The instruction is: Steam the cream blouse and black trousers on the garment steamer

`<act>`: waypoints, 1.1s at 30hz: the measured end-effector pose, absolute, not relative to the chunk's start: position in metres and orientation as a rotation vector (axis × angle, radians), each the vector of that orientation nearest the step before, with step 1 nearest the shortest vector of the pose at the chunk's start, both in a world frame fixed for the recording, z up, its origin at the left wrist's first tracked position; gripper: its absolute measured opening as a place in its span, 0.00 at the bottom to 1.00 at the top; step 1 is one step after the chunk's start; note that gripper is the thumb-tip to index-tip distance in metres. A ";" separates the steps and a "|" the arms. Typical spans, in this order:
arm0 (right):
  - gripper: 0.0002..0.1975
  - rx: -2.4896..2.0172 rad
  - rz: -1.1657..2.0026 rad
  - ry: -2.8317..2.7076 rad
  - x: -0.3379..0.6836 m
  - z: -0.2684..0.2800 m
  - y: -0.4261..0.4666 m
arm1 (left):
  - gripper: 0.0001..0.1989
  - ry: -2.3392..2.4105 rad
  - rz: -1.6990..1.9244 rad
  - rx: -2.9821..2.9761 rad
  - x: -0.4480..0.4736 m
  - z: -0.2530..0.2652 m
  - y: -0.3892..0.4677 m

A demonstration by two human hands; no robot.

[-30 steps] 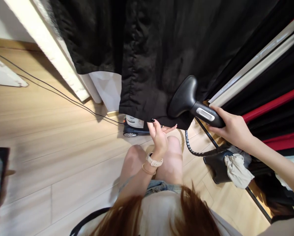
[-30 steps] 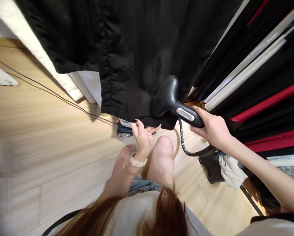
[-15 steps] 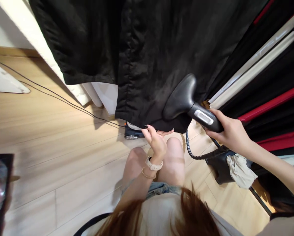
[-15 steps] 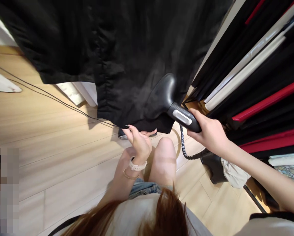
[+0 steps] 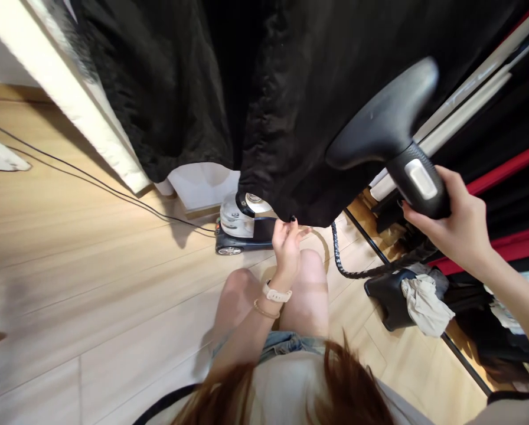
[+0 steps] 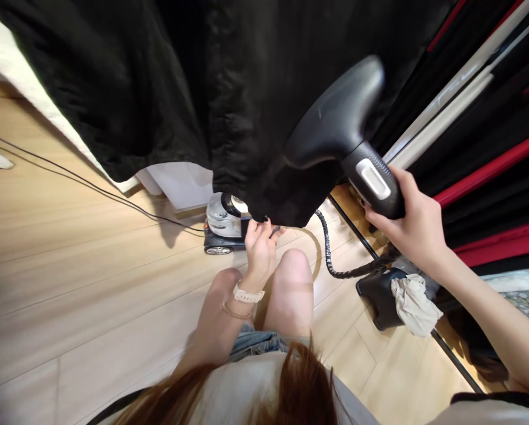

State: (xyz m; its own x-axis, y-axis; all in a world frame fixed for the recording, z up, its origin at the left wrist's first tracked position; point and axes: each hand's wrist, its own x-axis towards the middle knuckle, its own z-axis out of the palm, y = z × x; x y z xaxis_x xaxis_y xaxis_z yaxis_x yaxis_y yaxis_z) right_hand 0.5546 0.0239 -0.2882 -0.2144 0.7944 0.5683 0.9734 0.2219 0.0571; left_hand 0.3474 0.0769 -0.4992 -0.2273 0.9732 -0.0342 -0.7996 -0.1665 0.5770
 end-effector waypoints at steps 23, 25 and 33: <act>0.29 -1.756 -0.403 -2.365 0.561 -0.324 0.008 | 0.22 0.655 1.732 0.535 0.358 -0.483 0.063; 0.30 -1.779 -0.454 -2.307 0.562 -0.325 0.008 | 0.22 0.661 1.745 0.545 0.360 -0.482 0.064; 0.31 -1.813 -0.635 -2.265 0.565 -0.320 0.007 | 0.19 0.677 1.782 0.546 0.361 -0.481 0.062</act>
